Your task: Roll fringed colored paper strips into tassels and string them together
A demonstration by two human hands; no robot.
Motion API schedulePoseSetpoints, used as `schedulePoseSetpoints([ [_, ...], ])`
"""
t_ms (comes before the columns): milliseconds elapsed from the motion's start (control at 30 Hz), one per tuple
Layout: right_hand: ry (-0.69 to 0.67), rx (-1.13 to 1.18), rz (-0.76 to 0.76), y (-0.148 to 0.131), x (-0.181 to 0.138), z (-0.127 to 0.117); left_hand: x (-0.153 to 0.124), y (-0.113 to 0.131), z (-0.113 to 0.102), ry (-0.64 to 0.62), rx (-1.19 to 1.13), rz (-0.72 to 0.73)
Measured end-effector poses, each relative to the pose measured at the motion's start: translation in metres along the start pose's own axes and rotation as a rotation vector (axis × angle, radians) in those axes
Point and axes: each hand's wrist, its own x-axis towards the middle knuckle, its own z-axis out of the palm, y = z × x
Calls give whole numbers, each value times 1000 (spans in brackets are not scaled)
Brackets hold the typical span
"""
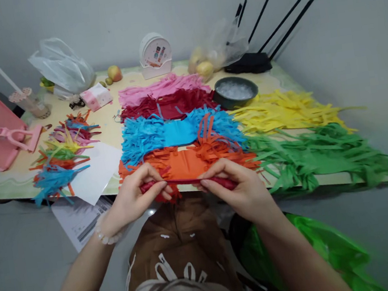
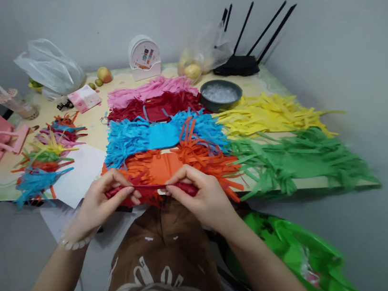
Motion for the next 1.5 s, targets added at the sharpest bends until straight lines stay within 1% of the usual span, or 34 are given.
schedulePoseSetpoints([
  [33, -16, 91, 44, 1, 0, 0, 0, -1, 1, -7, -108, -31],
  [100, -22, 205, 88, 2, 2, 1, 1, -2, 2, -11, -224, -65],
  [233, -3, 275, 93, 3, 6, 1, 4, -4, 0, -19, -312, -99],
  [367, -35, 355, 60, 7, 11, 0, 5, -9, -1, -13, -457, -136],
  [433, -52, 377, 55, 10, 13, -1, 5, -12, -1, 2, -475, -153],
  [500, -59, 393, 63, 15, 14, 0, 6, -14, 0, 7, -457, -148],
  [600, -66, 425, 36, 19, 13, 2, 5, -15, 2, -7, -408, -79],
  [667, -62, 415, -35, 19, 11, 2, 4, -14, 2, -22, -368, -5],
  [733, -58, 336, -142, 15, 10, 0, 1, -9, -3, -48, -295, 74],
  [800, -60, 212, -261, 10, 10, -3, -2, 0, -10, -129, -131, 152],
  [867, -79, 95, -370, 3, 11, -8, -2, 12, -18, -201, 112, 238],
  [933, -111, 13, -451, -4, 13, -10, 1, 23, -22, -183, 320, 323],
  [967, -129, -19, -482, -7, 14, -11, 3, 27, -21, -156, 377, 350],
  [1000, -145, -45, -508, -9, 15, -11, 6, 31, -19, -146, 403, 356],
  [1033, -159, -67, -529, -11, 15, -10, 9, 33, -16, -161, 402, 345],
  [1133, -177, -99, -579, -15, 15, -9, 18, 33, -4, -268, 342, 257],
  [1200, -179, -103, -590, -15, 15, -9, 20, 31, 1, -293, 301, 198],
  [1300, -160, -97, -578, -14, 14, -10, 20, 28, 2, -292, 258, 140],
  [1400, -138, -94, -573, -13, 14, -10, 20, 25, 0, -284, 254, 135],
  [1500, -140, -121, -603, -10, 14, -9, 22, 23, 1, -279, 289, 128],
])
